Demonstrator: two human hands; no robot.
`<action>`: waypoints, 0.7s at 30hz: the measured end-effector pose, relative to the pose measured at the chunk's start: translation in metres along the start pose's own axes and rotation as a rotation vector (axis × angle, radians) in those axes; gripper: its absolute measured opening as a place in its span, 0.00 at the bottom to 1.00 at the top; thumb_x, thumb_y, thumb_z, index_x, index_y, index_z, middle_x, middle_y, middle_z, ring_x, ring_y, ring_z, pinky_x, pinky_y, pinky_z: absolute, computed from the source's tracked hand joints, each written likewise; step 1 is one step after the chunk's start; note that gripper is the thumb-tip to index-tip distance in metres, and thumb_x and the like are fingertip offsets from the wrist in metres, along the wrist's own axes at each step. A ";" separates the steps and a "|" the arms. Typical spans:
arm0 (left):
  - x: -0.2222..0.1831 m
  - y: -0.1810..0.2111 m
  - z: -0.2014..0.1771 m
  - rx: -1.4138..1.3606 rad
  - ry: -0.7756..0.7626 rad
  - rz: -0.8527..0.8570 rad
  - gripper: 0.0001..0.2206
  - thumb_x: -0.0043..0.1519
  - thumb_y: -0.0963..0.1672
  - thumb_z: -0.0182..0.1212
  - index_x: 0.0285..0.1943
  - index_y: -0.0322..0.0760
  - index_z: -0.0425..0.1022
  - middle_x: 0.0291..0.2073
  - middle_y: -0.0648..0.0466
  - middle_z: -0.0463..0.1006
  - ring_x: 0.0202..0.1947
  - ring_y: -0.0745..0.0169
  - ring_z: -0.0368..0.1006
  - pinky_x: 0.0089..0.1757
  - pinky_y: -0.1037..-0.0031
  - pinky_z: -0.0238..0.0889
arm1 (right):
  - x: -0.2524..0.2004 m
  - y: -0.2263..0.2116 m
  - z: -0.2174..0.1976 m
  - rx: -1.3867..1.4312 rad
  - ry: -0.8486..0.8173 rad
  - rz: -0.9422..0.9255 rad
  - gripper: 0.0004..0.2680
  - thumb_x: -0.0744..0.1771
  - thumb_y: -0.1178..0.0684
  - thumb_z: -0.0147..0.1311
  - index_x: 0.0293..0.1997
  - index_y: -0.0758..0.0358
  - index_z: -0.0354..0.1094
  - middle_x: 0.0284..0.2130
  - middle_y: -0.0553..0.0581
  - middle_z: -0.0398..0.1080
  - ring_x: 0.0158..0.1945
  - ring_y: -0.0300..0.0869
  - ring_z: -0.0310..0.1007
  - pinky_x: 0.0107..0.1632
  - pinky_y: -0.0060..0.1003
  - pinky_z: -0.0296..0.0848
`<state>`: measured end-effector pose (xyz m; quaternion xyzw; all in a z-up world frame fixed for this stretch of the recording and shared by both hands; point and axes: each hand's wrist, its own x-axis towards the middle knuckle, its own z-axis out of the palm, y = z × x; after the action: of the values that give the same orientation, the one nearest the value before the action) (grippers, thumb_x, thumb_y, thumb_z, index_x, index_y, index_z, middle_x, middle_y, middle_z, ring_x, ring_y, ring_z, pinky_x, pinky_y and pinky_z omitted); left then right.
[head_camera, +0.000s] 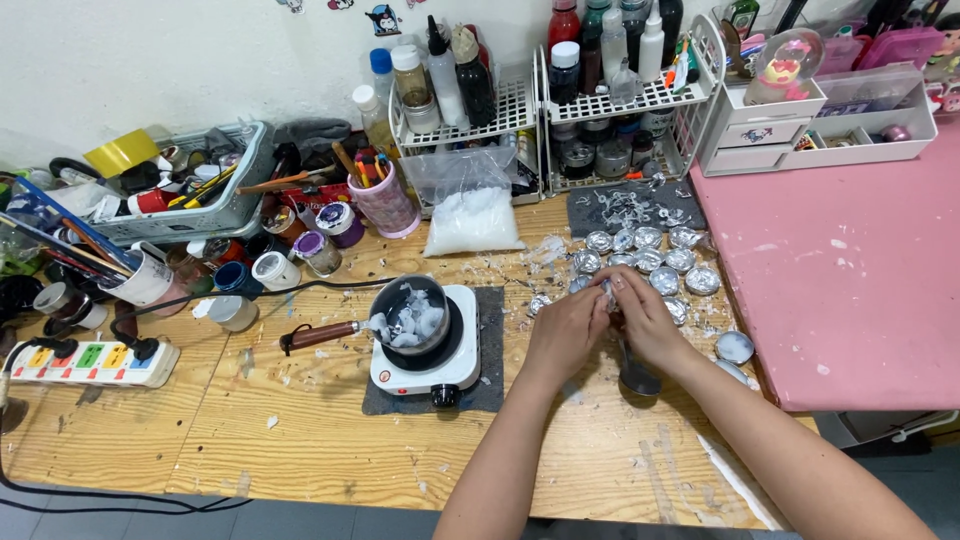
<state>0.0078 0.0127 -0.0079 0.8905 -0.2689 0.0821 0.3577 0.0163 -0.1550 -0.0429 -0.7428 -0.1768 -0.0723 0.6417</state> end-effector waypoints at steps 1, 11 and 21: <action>0.000 -0.002 0.002 0.000 0.001 0.000 0.16 0.73 0.48 0.42 0.43 0.37 0.74 0.32 0.51 0.79 0.31 0.53 0.76 0.36 0.62 0.70 | -0.001 0.006 -0.001 0.000 0.000 0.000 0.12 0.74 0.50 0.35 0.54 0.66 0.65 0.42 0.56 0.70 0.47 0.40 0.72 0.50 0.34 0.72; 0.001 0.013 -0.006 0.070 0.018 -0.018 0.19 0.74 0.52 0.40 0.39 0.39 0.71 0.27 0.53 0.76 0.26 0.56 0.74 0.29 0.65 0.65 | -0.001 -0.032 0.002 0.019 -0.038 -0.044 0.15 0.76 0.48 0.29 0.58 0.65 0.63 0.36 0.51 0.68 0.34 0.32 0.66 0.36 0.25 0.67; -0.002 -0.011 0.013 -0.378 0.084 0.010 0.19 0.75 0.49 0.45 0.38 0.33 0.72 0.28 0.50 0.74 0.29 0.57 0.72 0.34 0.66 0.65 | -0.004 -0.025 0.002 0.352 -0.055 0.272 0.14 0.73 0.45 0.34 0.57 0.62 0.64 0.30 0.51 0.65 0.20 0.30 0.54 0.21 0.25 0.54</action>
<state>0.0118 0.0112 -0.0250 0.8018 -0.2689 0.0691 0.5292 0.0037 -0.1507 -0.0217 -0.6381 -0.1021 0.0672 0.7602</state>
